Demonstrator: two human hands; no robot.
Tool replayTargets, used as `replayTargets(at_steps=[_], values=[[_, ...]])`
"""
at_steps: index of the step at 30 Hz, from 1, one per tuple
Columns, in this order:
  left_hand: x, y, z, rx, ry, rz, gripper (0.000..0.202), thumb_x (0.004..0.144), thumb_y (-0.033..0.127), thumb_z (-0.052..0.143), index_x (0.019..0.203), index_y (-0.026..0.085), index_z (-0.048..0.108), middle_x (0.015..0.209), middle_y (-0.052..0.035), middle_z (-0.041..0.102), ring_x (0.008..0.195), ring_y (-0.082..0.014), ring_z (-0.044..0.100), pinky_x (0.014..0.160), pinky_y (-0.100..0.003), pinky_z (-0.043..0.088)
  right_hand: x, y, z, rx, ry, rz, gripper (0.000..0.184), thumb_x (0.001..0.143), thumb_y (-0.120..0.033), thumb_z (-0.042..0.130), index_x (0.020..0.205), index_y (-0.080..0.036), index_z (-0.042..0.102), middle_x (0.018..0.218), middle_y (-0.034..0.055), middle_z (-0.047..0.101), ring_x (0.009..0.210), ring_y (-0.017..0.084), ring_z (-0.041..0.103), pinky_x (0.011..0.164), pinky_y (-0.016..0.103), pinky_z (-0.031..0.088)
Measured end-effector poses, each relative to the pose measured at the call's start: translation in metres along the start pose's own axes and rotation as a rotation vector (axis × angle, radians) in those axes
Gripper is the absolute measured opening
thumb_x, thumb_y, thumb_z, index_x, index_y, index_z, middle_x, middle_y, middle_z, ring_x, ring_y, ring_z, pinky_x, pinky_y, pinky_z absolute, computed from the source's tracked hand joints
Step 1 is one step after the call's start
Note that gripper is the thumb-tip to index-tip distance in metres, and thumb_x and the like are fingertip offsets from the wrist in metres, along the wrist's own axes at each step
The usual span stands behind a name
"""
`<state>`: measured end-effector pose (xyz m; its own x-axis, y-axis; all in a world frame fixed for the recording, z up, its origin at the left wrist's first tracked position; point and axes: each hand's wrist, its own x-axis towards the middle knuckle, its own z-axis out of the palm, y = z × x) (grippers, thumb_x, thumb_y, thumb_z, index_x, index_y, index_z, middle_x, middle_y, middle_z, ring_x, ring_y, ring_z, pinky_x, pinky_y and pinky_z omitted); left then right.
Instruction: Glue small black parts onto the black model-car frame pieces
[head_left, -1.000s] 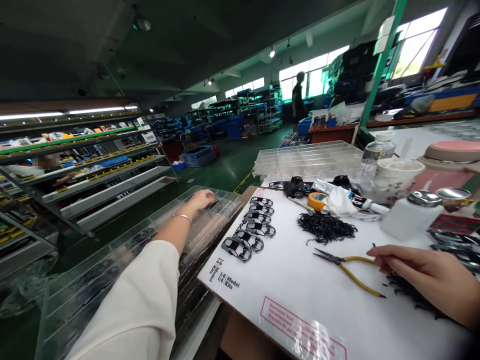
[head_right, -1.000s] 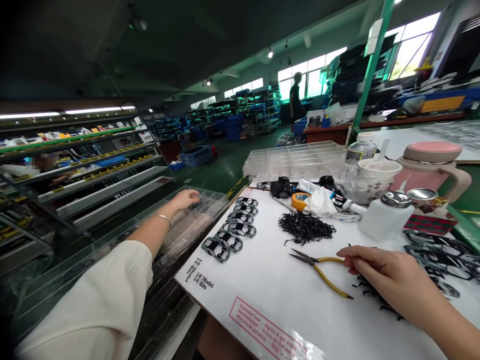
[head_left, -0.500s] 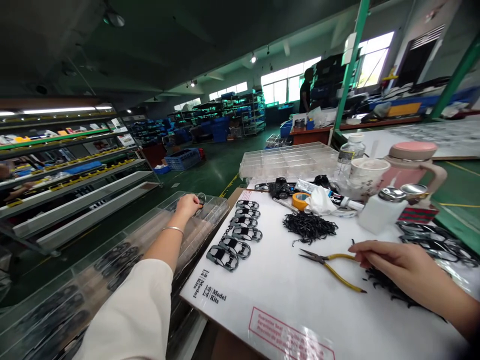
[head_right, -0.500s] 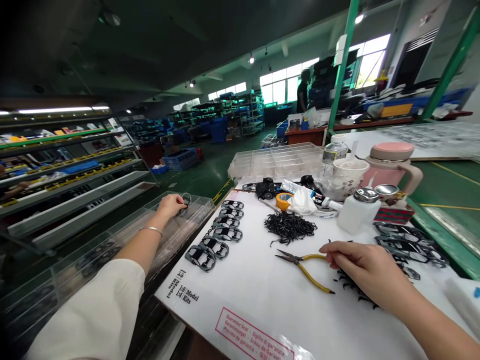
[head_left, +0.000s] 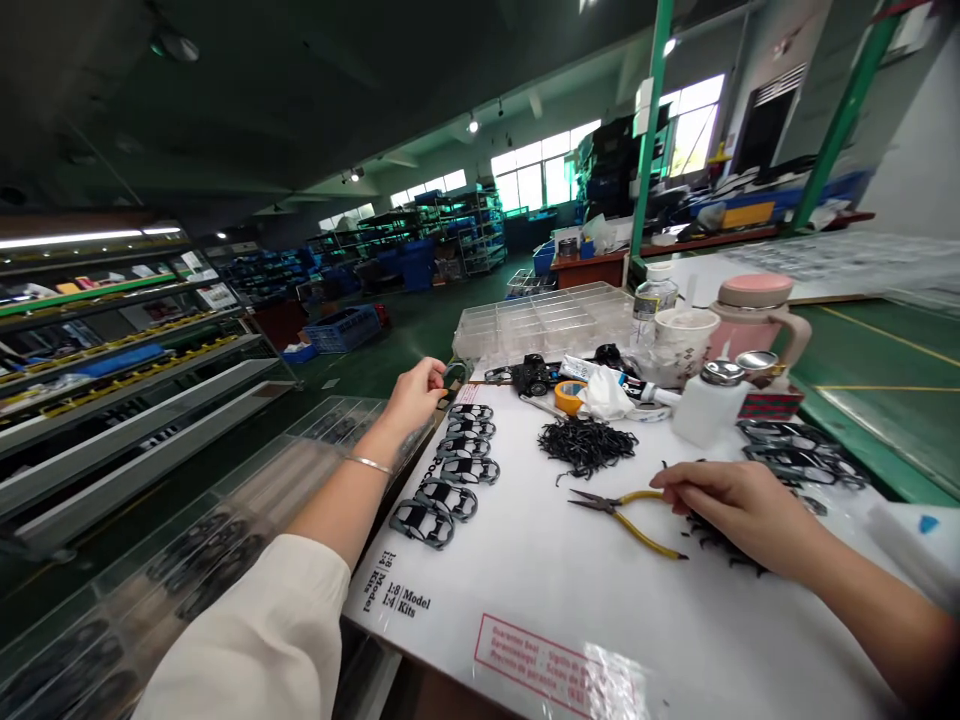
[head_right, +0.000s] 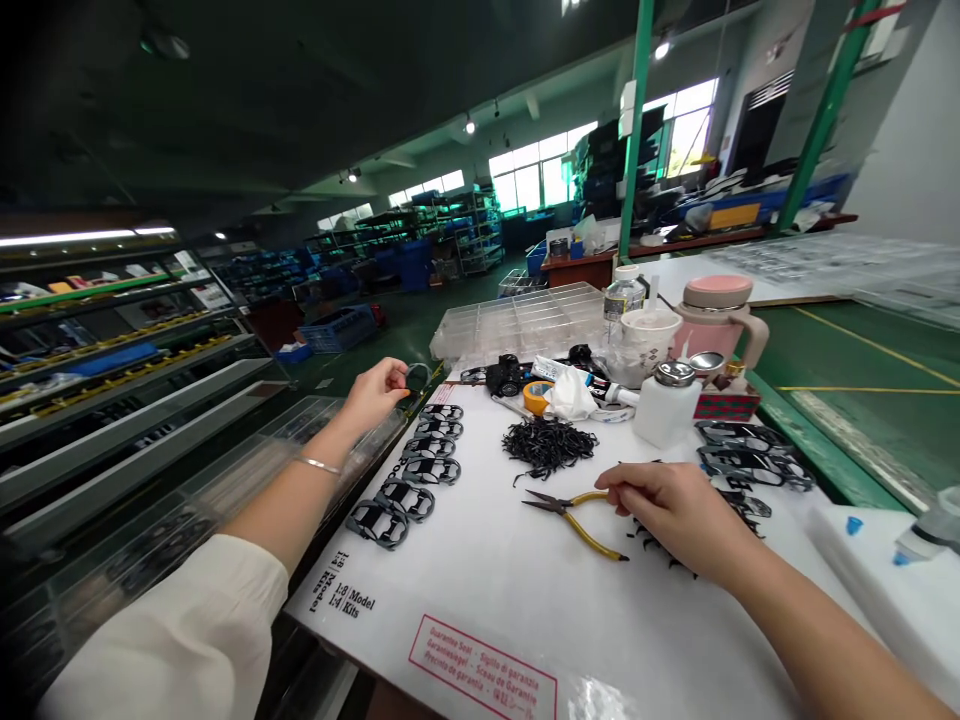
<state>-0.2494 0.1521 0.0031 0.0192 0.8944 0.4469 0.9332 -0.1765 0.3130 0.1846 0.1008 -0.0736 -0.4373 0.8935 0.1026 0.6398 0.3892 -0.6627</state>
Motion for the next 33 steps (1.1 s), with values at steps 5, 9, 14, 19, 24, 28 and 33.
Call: replayTargets(at_steps=[5,9,14,19,24,28,33], values=[[0.021,0.061,0.043,0.102,-0.196,0.161,0.033,0.082,0.006,0.055,0.113,0.018,0.055,0.096,-0.0044,0.063,0.092,-0.0184,0.06,0.084,-0.032,0.048,0.0,-0.002,0.0,0.03,-0.015,-0.006,0.032,0.088,-0.029,0.041,0.097,-0.022,0.07,0.084,0.0022,0.071,0.074,0.018,0.066,0.068,0.028,0.047],[0.035,0.088,0.08,0.214,-0.382,0.205,0.027,0.09,0.028,0.061,0.113,0.014,0.058,0.11,-0.0085,0.061,0.103,-0.0226,0.059,0.09,-0.044,0.05,-0.001,-0.004,-0.001,0.037,0.014,0.009,0.031,0.086,-0.027,0.042,0.096,-0.021,0.071,0.079,0.0019,0.07,0.07,0.017,0.064,0.067,0.028,0.046],[0.048,0.093,0.106,0.276,-0.543,0.227,0.029,0.092,0.032,0.06,0.115,0.015,0.06,0.117,-0.0098,0.06,0.106,-0.0226,0.06,0.092,-0.045,0.051,-0.002,-0.009,0.0,0.064,0.006,-0.008,0.031,0.084,-0.022,0.043,0.094,-0.022,0.072,0.076,0.0007,0.07,0.067,0.016,0.064,0.065,0.027,0.046],[0.043,0.088,0.113,0.213,-0.512,0.275,0.03,0.093,0.031,0.058,0.119,0.017,0.059,0.122,-0.0103,0.059,0.11,-0.0232,0.059,0.096,-0.046,0.05,-0.001,-0.013,0.002,0.057,0.018,-0.043,0.031,0.085,-0.019,0.044,0.094,-0.022,0.073,0.074,-0.0002,0.07,0.063,0.014,0.063,0.061,0.025,0.045],[0.017,0.097,0.129,0.059,-0.313,0.274,0.026,0.095,0.028,0.055,0.118,0.016,0.06,0.128,-0.0107,0.057,0.119,-0.0241,0.054,0.103,-0.048,0.045,-0.002,-0.018,0.001,0.084,0.033,-0.069,0.032,0.082,-0.014,0.044,0.091,-0.021,0.073,0.074,-0.001,0.07,0.065,0.013,0.064,0.062,0.024,0.045],[-0.002,0.107,0.146,-0.066,-0.271,0.188,0.022,0.096,0.03,0.052,0.108,0.015,0.064,0.116,-0.0094,0.064,0.111,-0.0213,0.06,0.101,-0.046,0.047,-0.003,-0.019,0.001,0.087,0.045,-0.061,0.033,0.08,-0.012,0.043,0.091,-0.021,0.073,0.074,-0.001,0.07,0.065,0.013,0.064,0.062,0.023,0.045],[-0.023,0.126,0.164,-0.166,-0.233,0.028,0.037,0.099,0.034,0.047,0.129,0.014,0.054,0.139,-0.0144,0.051,0.13,-0.0259,0.048,0.109,-0.05,0.039,-0.003,-0.021,0.002,0.085,0.041,-0.073,0.033,0.08,-0.012,0.043,0.089,-0.02,0.074,0.074,-0.0008,0.07,0.065,0.012,0.064,0.062,0.022,0.045]])
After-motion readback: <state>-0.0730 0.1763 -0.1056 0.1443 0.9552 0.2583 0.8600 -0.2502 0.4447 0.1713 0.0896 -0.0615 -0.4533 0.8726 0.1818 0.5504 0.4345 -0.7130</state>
